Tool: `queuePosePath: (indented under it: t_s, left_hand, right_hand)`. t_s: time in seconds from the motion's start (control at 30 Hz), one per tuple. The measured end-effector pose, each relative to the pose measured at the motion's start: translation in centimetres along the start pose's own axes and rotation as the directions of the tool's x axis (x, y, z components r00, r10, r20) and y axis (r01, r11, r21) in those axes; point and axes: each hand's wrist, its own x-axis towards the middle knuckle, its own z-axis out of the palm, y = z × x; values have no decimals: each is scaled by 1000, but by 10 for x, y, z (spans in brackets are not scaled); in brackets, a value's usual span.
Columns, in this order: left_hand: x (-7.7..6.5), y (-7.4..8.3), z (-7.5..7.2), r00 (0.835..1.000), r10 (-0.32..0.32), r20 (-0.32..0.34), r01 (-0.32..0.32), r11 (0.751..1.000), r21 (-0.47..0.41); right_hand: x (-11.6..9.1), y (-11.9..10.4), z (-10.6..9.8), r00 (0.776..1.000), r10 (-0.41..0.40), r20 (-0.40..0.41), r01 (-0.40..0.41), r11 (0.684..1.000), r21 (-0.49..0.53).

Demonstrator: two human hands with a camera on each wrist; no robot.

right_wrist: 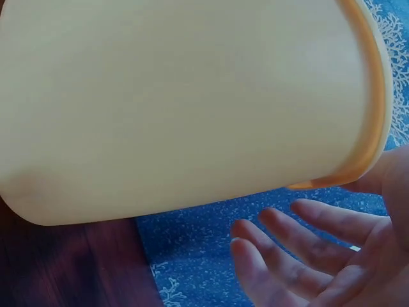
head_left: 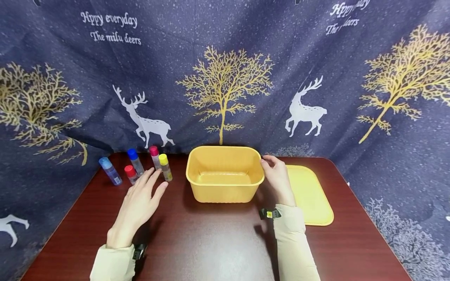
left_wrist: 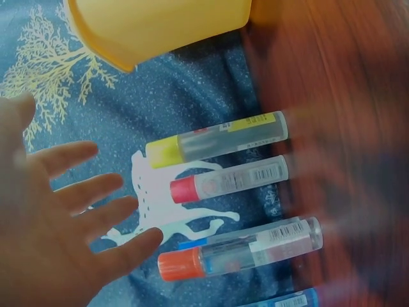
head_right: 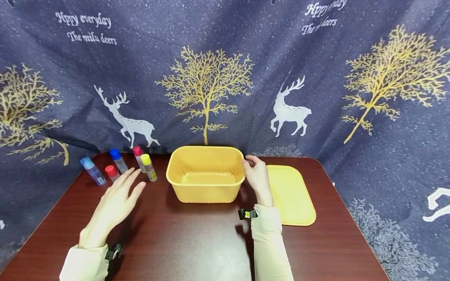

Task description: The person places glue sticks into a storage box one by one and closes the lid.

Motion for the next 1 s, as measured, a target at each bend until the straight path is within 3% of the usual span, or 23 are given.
queuePosePath:
  t_s: [0.33,0.6,1.0]
  left_hand:
    - [-1,-6,-8,994,-52,-96,47,998,-48]
    - [0,-19,-7,975,-34,-218,22,998,-55]
    - [4,-41,3,926,-148,-347,113,986,-119]
  right_hand:
    - [0,-1,1,1000,-3,9,3,1000,-18]
    - [-1,-1,3,1000,9,8,-9,1000,-22]
    - [1,1,4,1000,15,4,-15,999,-34]
